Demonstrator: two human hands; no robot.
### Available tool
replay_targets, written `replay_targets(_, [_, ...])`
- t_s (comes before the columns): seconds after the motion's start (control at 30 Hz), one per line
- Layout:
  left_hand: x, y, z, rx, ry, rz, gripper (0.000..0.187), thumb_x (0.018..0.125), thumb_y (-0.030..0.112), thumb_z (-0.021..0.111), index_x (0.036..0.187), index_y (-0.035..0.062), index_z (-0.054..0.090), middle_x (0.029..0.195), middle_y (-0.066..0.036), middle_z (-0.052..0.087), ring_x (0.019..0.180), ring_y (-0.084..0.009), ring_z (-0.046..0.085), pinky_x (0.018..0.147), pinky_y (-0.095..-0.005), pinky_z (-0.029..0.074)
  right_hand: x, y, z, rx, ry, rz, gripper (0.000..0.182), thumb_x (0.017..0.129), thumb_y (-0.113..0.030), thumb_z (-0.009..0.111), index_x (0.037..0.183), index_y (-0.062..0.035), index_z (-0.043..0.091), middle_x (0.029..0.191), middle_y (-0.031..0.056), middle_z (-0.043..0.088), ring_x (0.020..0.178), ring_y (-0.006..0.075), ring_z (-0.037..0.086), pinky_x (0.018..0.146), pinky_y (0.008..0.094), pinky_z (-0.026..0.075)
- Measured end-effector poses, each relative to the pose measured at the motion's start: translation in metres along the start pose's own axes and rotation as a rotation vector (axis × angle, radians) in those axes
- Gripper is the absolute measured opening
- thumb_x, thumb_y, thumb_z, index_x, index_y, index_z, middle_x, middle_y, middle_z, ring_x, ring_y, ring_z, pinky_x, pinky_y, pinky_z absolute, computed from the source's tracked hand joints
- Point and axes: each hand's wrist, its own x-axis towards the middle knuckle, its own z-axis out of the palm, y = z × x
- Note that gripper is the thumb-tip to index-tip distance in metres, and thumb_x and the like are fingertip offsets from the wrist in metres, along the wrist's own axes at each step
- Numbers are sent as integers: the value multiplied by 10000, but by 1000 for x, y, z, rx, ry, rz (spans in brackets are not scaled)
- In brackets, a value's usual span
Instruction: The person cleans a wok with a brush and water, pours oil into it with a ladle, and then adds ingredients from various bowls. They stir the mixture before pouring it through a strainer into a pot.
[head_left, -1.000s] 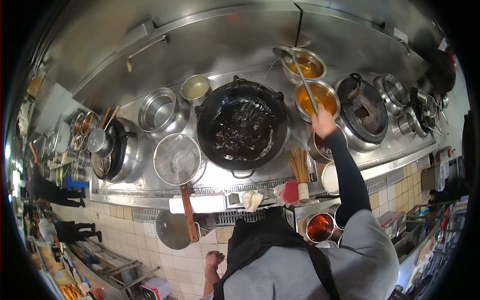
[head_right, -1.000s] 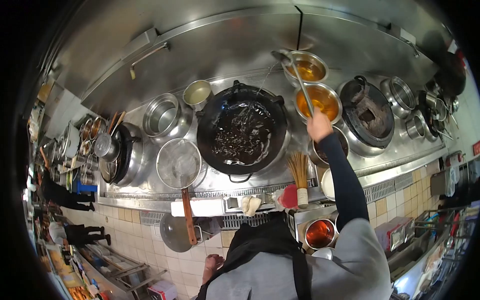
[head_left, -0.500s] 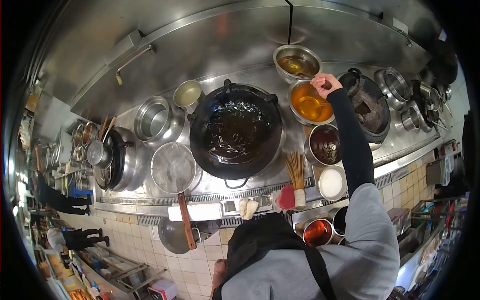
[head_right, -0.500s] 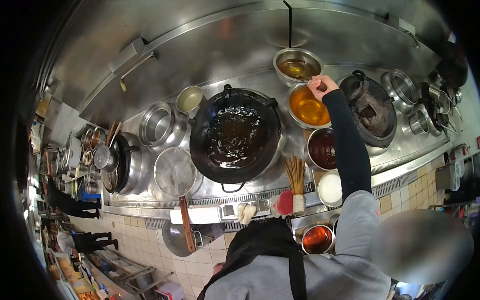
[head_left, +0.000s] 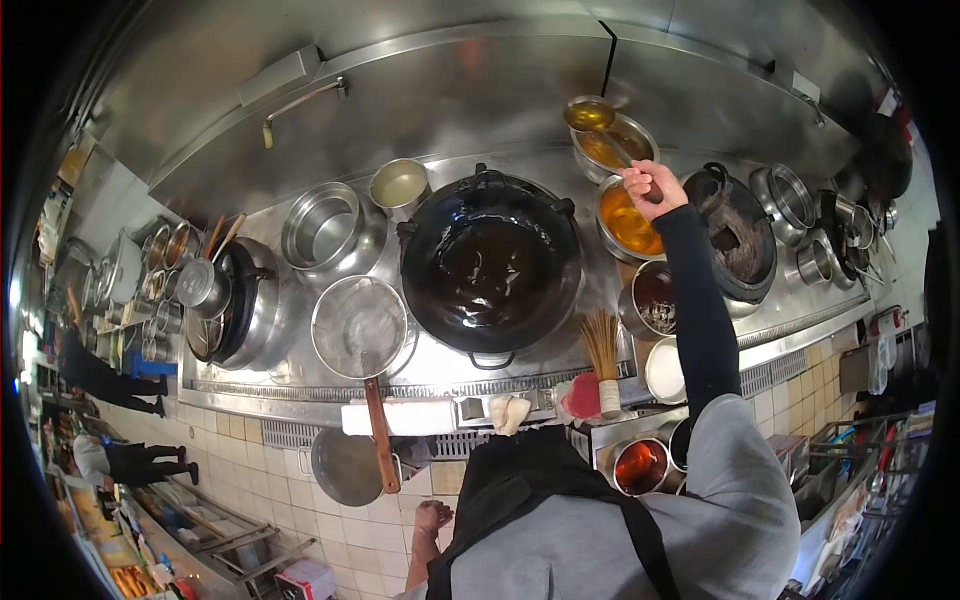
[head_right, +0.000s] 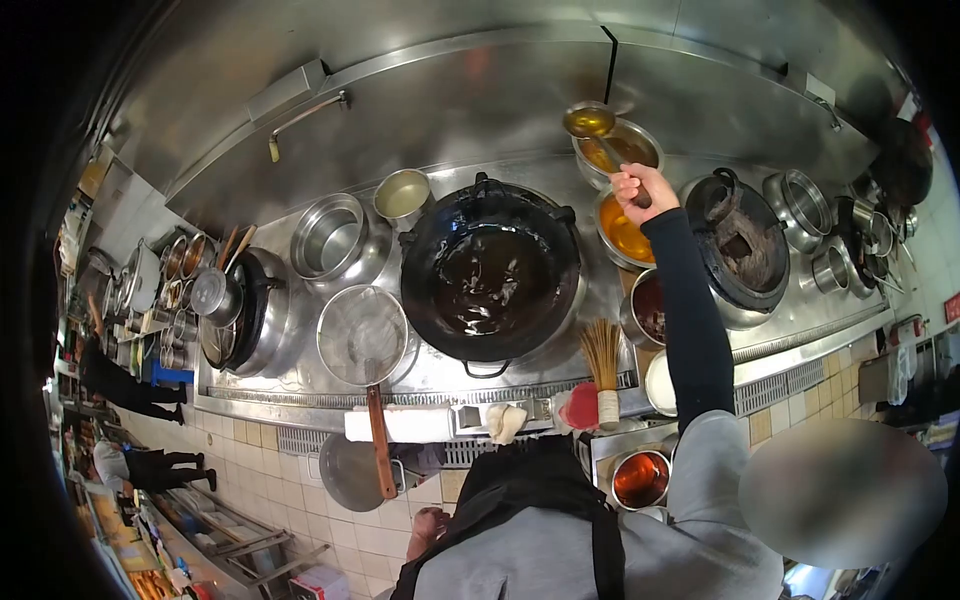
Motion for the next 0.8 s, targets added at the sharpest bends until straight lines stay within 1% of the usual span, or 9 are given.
replay_targets(0.13, [14,8,-8,-2,78,47,252,883,67,486,1112,-37,479,957,-227,625,807,-338,664,722,-431,578,4,50,20,107,-121,76,410,952,-58,490,1245,169,314,765,53,464,538,77,446,408,187,379])
replay_targets(0.2, [10,8,-12,-23,88,56,238,881,63,496,1098,-33,477,958,-223,622,799,-338,662,723,-438,577,2,84,32,233,-167,142,364,940,-46,508,1174,179,343,768,68,457,543,85,454,420,180,411])
replay_targets(0.37, [-3,-20,-26,-74,111,17,213,900,90,503,1080,-24,495,916,-211,636,802,-331,664,704,-452,571,2,157,33,349,-196,290,426,949,-54,499,1237,186,297,792,72,456,541,87,461,425,189,427])
replay_targets(0.47, [35,-80,-80,1151,-259,670,152,867,102,559,996,26,584,873,-148,662,805,-275,675,698,-409,565,-20,193,32,398,-160,380,411,955,-72,498,1241,162,320,792,77,468,536,95,470,433,197,431])
replay_targets(0.53, [-3,-90,-58,703,0,355,100,816,139,597,875,102,669,843,-71,698,810,-221,687,689,-368,558,-38,209,28,417,-105,436,386,957,-78,493,1231,147,342,774,66,470,529,91,474,432,198,421])
replay_targets(0.6, [-22,-89,-53,1310,7,481,116,809,159,591,857,126,691,858,-57,712,818,-227,694,691,-375,560,-56,219,21,381,-28,462,375,958,-84,491,1228,138,355,755,53,474,514,83,471,425,195,402])
replay_targets(0.63, [-9,-109,-66,1264,-21,709,164,844,208,563,906,128,693,837,-75,716,818,-281,699,674,-427,560,-66,221,27,296,49,473,262,945,-80,520,1112,106,441,726,34,471,510,67,457,417,194,388])
replay_targets(0.73, [3,-141,-54,1419,333,326,203,854,234,553,964,122,682,899,-108,712,844,-306,695,687,-462,559,-88,224,27,-178,129,438,143,937,-90,540,949,45,497,683,6,458,497,50,435,403,187,359])
replay_targets(0.8, [-10,-124,-57,1341,149,452,222,877,229,539,1016,108,663,926,-111,709,836,-279,698,685,-439,564,-104,227,23,-638,157,321,155,931,-124,545,839,-12,490,664,-4,476,472,53,424,375,207,320])
